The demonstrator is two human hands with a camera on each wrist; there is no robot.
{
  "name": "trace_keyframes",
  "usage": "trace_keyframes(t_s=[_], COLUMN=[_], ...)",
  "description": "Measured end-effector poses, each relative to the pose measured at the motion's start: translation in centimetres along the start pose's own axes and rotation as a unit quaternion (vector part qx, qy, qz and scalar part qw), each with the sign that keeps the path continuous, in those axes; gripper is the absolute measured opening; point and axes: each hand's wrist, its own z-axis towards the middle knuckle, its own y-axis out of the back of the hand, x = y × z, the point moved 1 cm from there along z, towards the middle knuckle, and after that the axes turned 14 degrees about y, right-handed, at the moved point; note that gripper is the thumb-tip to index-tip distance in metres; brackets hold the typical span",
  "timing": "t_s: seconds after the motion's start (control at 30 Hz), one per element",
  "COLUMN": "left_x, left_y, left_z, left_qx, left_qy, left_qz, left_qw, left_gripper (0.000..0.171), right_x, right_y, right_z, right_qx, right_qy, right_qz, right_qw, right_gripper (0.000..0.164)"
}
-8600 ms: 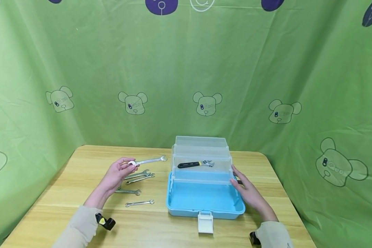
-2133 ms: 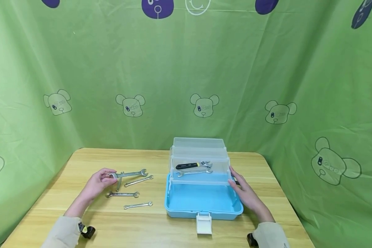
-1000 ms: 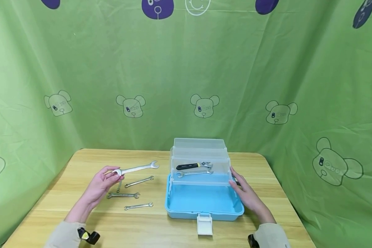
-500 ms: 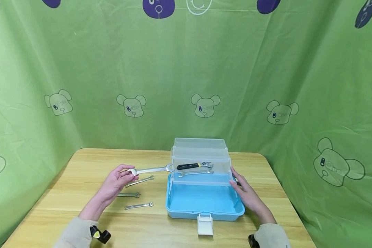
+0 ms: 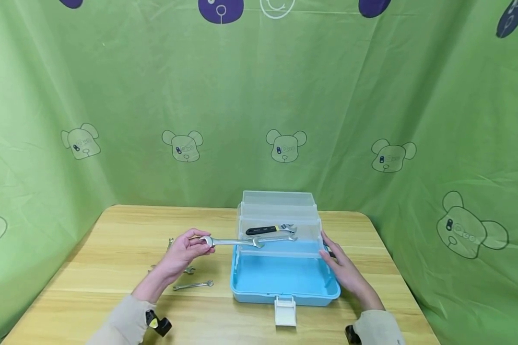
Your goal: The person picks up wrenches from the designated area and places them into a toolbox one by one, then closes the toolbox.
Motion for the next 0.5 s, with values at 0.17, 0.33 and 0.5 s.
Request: trace_keyframes(t_s=[0.17,0.33,0.5], left_x=[-0.1,0.0,0.0], left_y=[-1.5,-2.6,-3.7], left_z=[1.0,2.0,2.7], left_qx=[-0.002,-0.006,0.000], left_qy=[0.008,0.008,0.009], left_qz=[0.016,0.021,0.016], left_qw=[0.9998,0.9997,0.9998], left_gripper=[0.050,0.048,0.047], right_x=[0.0,-0.1,-0.2], right_y=[0.1,0.0,0.0], right_z=[0.1,0.2,0.2], right_qx=[-0.001,-0.004,-0.005], right_qy=[0.004,0.005,0.007], right_qz=[-0.003,0.000,-0.002], right_qw=[1.000,1.000,1.000], right_gripper=[0.070,0.069,0.069])
